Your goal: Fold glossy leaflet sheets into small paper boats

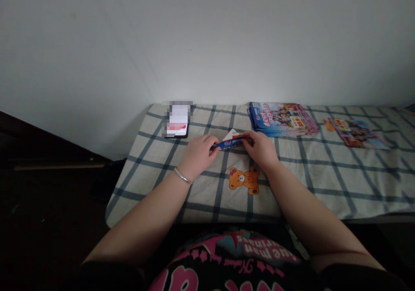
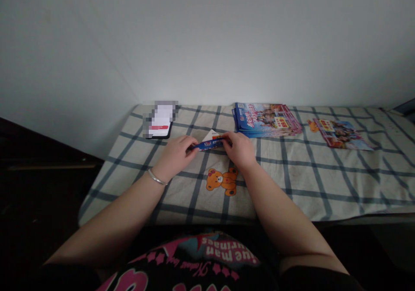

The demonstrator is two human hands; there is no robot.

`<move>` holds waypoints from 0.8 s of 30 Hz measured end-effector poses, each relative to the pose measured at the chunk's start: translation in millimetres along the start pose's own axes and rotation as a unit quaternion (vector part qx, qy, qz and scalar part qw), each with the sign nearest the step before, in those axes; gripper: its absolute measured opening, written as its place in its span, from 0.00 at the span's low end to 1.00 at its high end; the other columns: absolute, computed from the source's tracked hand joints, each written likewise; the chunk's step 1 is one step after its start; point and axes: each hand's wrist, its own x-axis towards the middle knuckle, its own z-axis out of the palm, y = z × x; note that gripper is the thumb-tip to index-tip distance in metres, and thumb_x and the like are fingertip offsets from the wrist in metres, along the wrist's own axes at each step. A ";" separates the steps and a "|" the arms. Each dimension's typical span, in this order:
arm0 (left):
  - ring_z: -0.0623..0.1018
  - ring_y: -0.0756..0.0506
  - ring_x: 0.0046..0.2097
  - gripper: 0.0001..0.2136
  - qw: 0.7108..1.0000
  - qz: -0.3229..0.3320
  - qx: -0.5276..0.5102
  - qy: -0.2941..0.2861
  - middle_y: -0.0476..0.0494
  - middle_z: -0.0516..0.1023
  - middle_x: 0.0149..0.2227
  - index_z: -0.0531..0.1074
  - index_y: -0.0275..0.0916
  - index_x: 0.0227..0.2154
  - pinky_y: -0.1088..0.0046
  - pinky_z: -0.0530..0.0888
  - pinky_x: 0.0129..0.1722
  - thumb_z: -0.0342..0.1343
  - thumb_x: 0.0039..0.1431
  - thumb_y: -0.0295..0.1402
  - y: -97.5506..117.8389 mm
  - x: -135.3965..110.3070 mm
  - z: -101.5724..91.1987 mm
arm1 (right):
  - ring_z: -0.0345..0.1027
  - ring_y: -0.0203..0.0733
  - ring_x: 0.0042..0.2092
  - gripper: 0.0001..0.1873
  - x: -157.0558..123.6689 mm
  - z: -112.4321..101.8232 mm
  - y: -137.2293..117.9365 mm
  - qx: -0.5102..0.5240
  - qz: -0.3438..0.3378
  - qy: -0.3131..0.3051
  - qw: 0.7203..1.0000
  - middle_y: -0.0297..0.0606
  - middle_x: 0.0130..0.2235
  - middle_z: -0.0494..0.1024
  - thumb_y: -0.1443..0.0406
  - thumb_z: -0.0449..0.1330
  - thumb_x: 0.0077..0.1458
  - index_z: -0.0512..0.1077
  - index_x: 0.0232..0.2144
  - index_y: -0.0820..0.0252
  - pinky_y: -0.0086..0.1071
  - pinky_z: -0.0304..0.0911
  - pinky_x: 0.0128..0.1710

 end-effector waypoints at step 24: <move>0.70 0.39 0.55 0.14 0.992 0.122 0.004 0.022 0.40 0.64 0.55 0.73 0.45 0.50 0.55 0.72 0.54 0.52 0.63 0.27 -3.0 -2.2 12.2 | 0.73 0.40 0.37 0.32 6.4 17.7 3.1 0.228 -0.035 -0.046 0.972 0.35 0.40 0.78 0.73 0.58 0.51 0.63 0.58 0.53 0.38 0.71 0.41</move>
